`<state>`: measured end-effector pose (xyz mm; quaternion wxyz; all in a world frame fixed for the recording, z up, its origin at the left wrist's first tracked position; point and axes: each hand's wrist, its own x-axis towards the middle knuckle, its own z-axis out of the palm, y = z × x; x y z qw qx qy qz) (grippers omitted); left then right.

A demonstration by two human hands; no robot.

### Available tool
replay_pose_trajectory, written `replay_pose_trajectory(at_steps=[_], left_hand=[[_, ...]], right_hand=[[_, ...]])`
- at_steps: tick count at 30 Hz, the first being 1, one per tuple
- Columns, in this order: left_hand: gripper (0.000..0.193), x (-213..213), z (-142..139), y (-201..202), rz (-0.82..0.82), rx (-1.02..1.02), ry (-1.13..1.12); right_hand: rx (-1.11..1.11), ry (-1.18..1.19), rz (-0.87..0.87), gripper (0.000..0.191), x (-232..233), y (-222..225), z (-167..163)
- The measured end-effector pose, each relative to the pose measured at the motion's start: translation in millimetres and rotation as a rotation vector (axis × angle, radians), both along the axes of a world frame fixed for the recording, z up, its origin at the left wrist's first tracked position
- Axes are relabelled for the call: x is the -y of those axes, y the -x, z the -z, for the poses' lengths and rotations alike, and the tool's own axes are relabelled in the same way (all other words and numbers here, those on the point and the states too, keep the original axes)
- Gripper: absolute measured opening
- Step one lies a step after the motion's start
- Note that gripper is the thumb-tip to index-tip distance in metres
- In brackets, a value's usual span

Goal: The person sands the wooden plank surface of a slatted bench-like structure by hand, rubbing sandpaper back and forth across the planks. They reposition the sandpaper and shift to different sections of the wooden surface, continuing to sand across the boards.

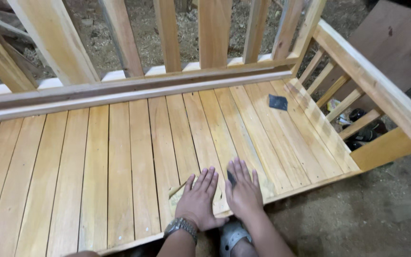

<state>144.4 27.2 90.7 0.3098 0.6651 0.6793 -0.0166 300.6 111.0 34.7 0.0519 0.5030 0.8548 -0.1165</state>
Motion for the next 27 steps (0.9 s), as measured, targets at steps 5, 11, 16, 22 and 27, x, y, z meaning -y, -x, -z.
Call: replay_pose_trajectory(at_steps=[5,11,16,22,27], left_hand=[[0.130,-1.0,7.2,1.4,-0.008,0.048,-0.027],[0.130,3.9,18.0,-0.3,-0.018,0.085,-0.098],[0.129,5.5,19.5,-0.7,-0.027,0.106,-0.099],[0.129,4.8,19.1,-1.5,-0.032,0.109,-0.053],[0.129,3.5,20.9,-0.8,-0.027,0.102,-0.112]], right_hand=[[0.082,-0.024,0.032,0.069,-17.7,1.3,9.0],[0.073,-0.043,0.055,0.068,-75.4,23.1,24.5],[0.080,-0.065,0.067,0.067,-40.7,1.7,24.5],[0.097,-0.043,0.105,0.069,-31.4,-3.2,22.9],[0.070,-0.025,0.102,0.070,-83.9,20.0,26.7]])
